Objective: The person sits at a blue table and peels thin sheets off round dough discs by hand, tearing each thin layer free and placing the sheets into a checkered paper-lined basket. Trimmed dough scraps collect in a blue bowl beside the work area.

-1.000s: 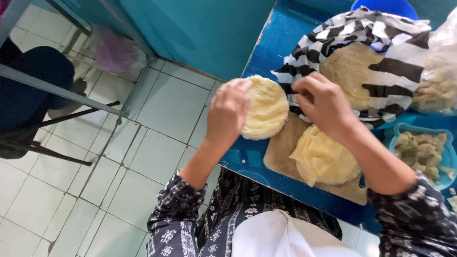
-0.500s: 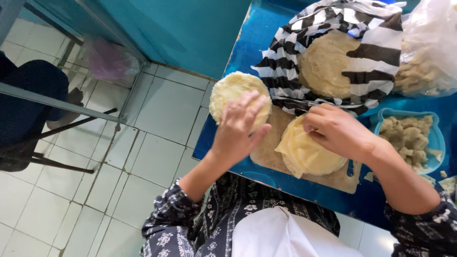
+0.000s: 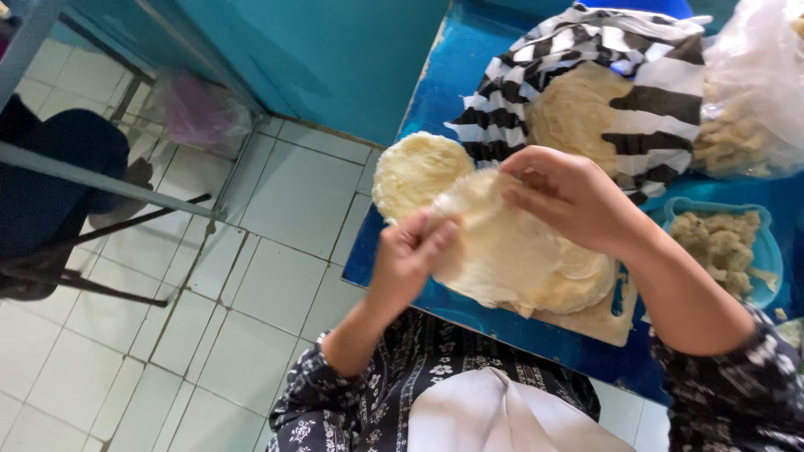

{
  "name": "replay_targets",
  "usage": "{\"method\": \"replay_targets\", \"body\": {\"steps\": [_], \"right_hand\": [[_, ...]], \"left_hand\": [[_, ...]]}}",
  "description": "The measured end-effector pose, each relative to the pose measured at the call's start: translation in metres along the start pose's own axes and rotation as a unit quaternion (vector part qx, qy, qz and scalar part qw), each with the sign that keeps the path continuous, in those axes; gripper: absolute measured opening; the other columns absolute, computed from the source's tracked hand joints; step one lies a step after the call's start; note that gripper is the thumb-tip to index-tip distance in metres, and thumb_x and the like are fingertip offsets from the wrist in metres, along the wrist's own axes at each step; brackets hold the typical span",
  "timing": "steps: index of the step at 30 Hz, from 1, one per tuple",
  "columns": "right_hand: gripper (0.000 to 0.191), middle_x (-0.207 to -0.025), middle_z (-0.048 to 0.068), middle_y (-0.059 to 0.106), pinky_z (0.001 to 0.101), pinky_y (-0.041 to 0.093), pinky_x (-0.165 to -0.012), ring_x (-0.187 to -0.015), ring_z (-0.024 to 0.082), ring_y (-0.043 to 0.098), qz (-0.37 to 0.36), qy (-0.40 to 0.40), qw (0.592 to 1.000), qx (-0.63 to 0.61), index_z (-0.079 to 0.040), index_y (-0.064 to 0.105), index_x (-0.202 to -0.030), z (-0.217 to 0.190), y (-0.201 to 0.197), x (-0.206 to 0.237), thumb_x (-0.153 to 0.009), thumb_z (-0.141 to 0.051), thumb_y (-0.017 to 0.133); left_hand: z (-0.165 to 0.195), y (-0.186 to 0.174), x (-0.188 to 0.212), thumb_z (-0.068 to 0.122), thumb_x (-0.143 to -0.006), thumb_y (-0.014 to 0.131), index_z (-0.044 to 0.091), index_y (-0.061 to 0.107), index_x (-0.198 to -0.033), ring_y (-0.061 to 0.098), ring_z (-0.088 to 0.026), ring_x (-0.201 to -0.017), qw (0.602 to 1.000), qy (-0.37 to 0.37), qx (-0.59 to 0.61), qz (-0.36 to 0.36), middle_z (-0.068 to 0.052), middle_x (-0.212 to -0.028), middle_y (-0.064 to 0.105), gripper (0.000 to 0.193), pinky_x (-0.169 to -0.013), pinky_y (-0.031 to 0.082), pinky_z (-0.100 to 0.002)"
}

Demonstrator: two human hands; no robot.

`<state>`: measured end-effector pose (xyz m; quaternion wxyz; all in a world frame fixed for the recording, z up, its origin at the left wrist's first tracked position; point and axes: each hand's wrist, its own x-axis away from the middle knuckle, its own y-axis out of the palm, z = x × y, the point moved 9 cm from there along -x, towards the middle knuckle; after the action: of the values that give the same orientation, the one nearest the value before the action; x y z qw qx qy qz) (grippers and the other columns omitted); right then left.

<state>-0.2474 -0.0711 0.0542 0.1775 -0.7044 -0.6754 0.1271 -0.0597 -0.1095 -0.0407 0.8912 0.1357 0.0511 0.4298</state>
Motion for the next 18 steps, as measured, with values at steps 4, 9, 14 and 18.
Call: {"method": "replay_targets", "body": {"steps": [4,9,14,18], "right_hand": [[0.017,-0.077,0.001,0.067,0.0260,0.044,-0.052,-0.061,0.007,0.054,-0.015,0.109,0.994,-0.026,-0.004,0.074,-0.103,0.042,0.029,-0.066,-0.097,-0.019,0.070],[0.015,-0.075,-0.001,0.067,0.0258,0.048,-0.050,-0.060,0.006,0.058,-0.044,0.116,0.989,-0.086,0.000,0.072,-0.096,0.070,0.059,-0.114,-0.094,-0.016,0.072],[0.012,-0.077,0.005,0.068,0.0290,0.049,-0.058,-0.067,0.009,0.060,0.028,0.008,0.995,0.096,-0.001,0.073,-0.096,0.063,0.048,-0.117,-0.091,-0.012,0.073],[0.012,-0.080,0.007,0.070,0.0313,0.052,-0.065,-0.072,0.013,0.063,0.063,-0.022,0.989,0.132,-0.001,0.071,-0.096,0.056,0.046,-0.114,-0.090,-0.011,0.072]], "left_hand": [[0.015,-0.063,-0.038,0.015,-0.101,0.070,-0.001,0.073,-0.109,0.062,-0.006,-0.077,0.982,0.050,-0.152,0.104,-0.003,-0.086,0.072,0.019,-0.068,0.052,-0.025],[0.029,-0.083,-0.063,0.016,-0.097,0.070,0.002,0.071,-0.108,0.073,-0.013,-0.080,0.937,0.139,-0.283,0.152,-0.009,-0.089,0.076,0.018,-0.072,0.058,-0.030],[0.044,-0.076,-0.059,0.019,-0.096,0.071,0.008,0.072,-0.100,0.070,-0.031,-0.084,0.846,0.227,-0.454,0.165,-0.010,-0.094,0.069,0.012,-0.070,0.056,-0.041],[0.044,-0.078,-0.065,0.022,-0.097,0.071,0.012,0.071,-0.102,0.069,-0.031,-0.082,0.835,0.189,-0.486,0.174,-0.007,-0.097,0.066,0.011,-0.067,0.055,-0.043]]}}
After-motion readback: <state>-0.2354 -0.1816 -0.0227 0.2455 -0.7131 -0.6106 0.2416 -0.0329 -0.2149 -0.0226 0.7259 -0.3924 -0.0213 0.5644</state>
